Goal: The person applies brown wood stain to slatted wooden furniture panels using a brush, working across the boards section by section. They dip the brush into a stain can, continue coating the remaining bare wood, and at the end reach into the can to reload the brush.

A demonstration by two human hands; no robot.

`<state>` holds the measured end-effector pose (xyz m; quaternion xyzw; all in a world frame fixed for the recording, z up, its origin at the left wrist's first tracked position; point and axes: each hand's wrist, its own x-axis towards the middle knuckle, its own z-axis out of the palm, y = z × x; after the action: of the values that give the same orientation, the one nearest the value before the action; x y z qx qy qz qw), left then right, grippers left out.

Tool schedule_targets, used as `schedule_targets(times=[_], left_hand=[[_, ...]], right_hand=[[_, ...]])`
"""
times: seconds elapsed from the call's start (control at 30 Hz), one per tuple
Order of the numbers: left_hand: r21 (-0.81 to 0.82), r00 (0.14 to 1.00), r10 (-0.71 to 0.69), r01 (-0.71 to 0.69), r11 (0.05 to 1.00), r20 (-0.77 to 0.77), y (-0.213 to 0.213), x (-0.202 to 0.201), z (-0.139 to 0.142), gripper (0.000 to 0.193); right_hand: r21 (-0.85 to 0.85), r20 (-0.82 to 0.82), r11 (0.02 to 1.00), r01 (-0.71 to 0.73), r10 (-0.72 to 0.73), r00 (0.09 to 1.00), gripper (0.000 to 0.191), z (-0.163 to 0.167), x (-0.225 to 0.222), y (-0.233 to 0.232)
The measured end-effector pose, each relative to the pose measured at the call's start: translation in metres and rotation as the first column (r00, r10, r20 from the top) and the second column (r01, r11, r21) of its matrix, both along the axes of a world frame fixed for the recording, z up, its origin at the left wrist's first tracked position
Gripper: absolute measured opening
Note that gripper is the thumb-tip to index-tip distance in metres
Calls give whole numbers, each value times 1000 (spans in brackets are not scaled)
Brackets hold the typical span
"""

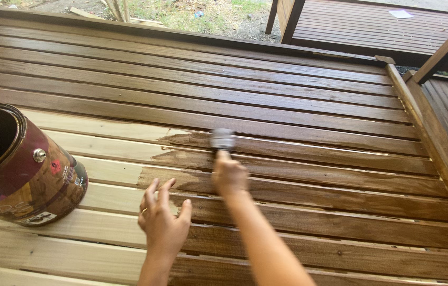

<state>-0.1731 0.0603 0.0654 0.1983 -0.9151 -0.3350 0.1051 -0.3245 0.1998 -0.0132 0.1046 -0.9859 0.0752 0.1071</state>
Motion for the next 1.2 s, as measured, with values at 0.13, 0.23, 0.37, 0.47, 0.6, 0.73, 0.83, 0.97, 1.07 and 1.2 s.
schedule_targets(times=[0.13, 0.23, 0.37, 0.47, 0.6, 0.73, 0.83, 0.97, 1.07, 1.2], left_hand=[[-123, 997, 58, -64, 990, -50, -25, 9, -4, 61], [-133, 996, 54, -63, 989, -69, -25, 12, -3, 60], [-109, 996, -7, -3, 994, -89, -1, 0, 2, 60], [-107, 995, -73, 66, 992, -71, 27, -6, 10, 60], [-71, 986, -139, 133, 989, -91, 76, -6, 19, 60], [-99, 969, -225, 216, 971, -101, 122, -2, 21, 59], [-101, 958, -270, 261, 960, -92, 149, 5, 21, 59], [-130, 952, -299, 289, 948, -62, 172, 7, 22, 60], [-127, 947, -321, 315, 941, -26, 199, 10, 20, 60], [-127, 923, -385, 382, 915, 2, 250, 2, 20, 62]], right_hand=[[-243, -45, 939, -242, 238, 970, 21, 9, -17, -95], [-308, -28, 884, -352, 361, 932, 17, 19, -12, -94], [-258, -63, 917, -305, 299, 952, 29, 18, 13, -14], [-215, -74, 965, -152, 139, 987, 26, 14, 31, 82], [-118, -113, 988, 102, -116, 987, 22, 5, 51, 227], [-71, -102, 916, 394, -399, 911, 22, -4, 75, 371], [-97, -27, 789, 607, -611, 791, 24, -1, 96, 471], [-204, 3, 719, 664, -678, 735, 23, 6, 86, 516], [-182, -18, 817, 547, -559, 829, 16, -7, 67, 446], [-110, -93, 968, 224, -235, 968, 18, -17, 57, 342]])
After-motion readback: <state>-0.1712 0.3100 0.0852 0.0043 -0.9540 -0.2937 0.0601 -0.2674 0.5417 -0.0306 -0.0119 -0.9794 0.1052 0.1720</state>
